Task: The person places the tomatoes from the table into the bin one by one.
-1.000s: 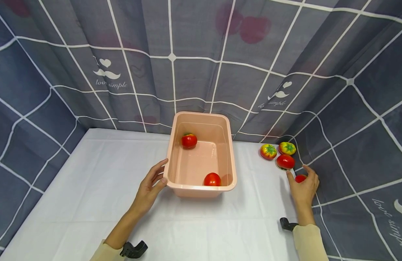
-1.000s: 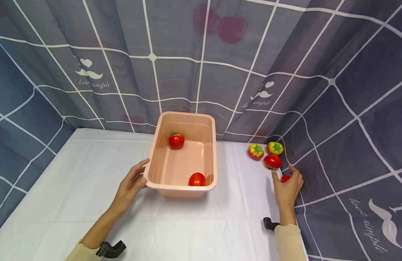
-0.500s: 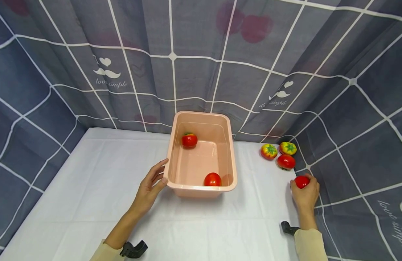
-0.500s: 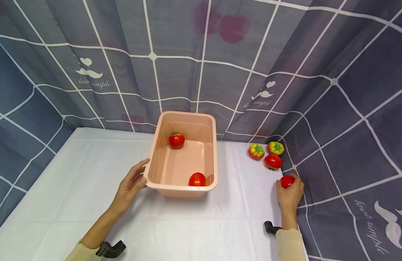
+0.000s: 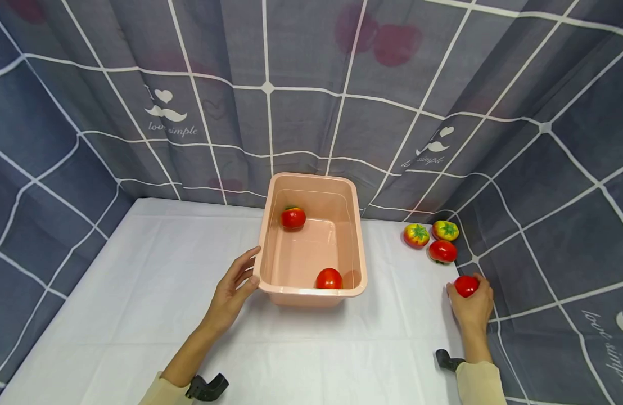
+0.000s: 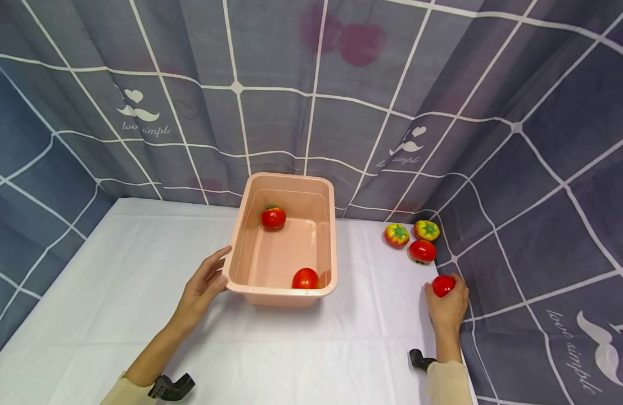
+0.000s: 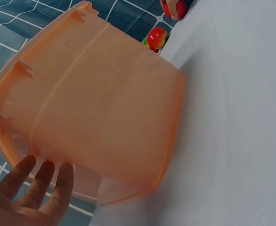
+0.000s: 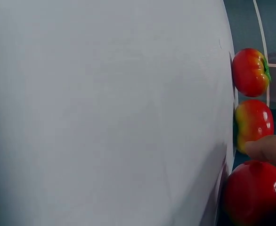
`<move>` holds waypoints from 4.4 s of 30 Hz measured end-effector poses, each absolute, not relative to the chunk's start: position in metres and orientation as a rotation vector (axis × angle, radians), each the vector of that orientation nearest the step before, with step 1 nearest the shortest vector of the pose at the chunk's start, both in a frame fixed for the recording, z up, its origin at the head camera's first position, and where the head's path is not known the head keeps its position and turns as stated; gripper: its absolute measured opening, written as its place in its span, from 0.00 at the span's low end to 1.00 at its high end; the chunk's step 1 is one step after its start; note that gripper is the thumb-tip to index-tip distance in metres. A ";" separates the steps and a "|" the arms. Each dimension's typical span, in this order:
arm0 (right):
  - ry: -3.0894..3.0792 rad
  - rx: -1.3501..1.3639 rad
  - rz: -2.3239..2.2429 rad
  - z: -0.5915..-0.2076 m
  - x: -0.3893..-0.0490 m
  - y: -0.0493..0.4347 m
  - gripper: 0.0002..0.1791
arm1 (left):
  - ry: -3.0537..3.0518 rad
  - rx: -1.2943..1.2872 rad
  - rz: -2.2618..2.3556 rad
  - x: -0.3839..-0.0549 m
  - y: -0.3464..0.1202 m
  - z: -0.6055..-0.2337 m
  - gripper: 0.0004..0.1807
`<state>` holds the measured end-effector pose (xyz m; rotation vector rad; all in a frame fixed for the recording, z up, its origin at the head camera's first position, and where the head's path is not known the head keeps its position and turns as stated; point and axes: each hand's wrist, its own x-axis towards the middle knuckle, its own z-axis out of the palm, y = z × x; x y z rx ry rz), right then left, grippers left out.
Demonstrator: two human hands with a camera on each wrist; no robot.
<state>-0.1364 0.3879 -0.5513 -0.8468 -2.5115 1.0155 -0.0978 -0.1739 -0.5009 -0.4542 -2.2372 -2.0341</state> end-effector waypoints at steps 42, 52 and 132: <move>-2.287 -0.623 1.016 -0.482 -0.140 0.349 0.44 | -2.235 -0.443 -2.053 -0.099 -0.174 -0.503 0.34; -2.249 -0.551 1.002 -0.471 -0.141 0.343 0.43 | -2.214 -0.463 -2.071 -0.098 -0.174 -0.502 0.34; -2.235 0.125 1.217 -0.436 -0.190 0.185 0.42 | -2.213 -0.470 -2.065 -0.100 -0.176 -0.506 0.34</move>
